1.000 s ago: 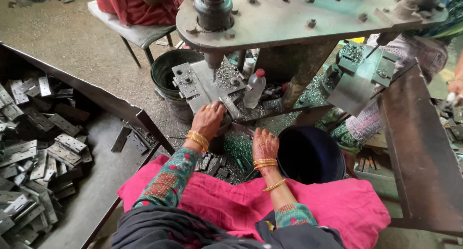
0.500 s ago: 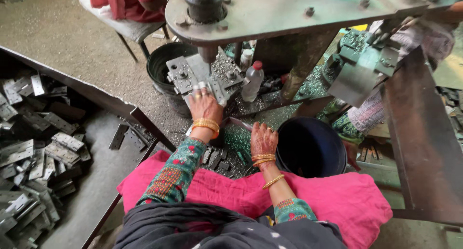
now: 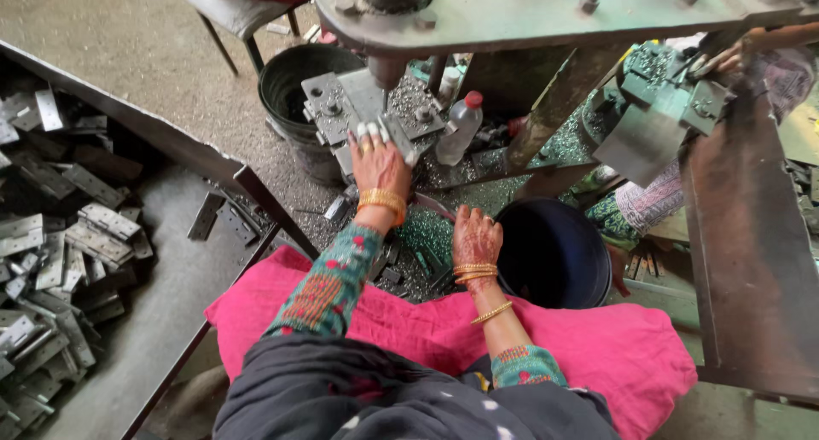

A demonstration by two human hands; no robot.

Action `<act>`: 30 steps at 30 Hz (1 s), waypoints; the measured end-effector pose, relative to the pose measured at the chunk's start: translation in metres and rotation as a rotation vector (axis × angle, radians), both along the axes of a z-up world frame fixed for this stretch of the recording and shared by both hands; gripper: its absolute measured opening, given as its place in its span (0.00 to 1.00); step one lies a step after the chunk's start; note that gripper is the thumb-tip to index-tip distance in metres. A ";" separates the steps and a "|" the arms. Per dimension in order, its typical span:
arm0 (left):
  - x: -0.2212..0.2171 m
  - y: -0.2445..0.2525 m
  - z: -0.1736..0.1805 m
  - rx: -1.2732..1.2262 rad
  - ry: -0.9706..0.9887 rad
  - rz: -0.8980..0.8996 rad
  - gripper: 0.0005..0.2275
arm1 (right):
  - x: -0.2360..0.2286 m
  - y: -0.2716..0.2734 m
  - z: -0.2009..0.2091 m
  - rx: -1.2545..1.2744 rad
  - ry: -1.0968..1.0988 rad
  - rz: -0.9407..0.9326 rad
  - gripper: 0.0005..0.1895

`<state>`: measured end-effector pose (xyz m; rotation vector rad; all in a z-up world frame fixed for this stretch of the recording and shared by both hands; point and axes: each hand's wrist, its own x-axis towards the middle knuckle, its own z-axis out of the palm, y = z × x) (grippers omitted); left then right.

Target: The person sits on the floor and operates a manual metal punching machine. They pick up small metal plates from a nearby bin, place them under the punch, and pull a lever to create holes. Finished plates are tossed into a pile on the floor.

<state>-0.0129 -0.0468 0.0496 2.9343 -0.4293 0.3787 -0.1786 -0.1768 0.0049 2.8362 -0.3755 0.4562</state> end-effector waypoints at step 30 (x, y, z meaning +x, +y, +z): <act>0.043 0.017 -0.012 0.050 0.042 -0.088 0.15 | -0.002 -0.030 -0.071 0.339 0.290 -0.085 0.10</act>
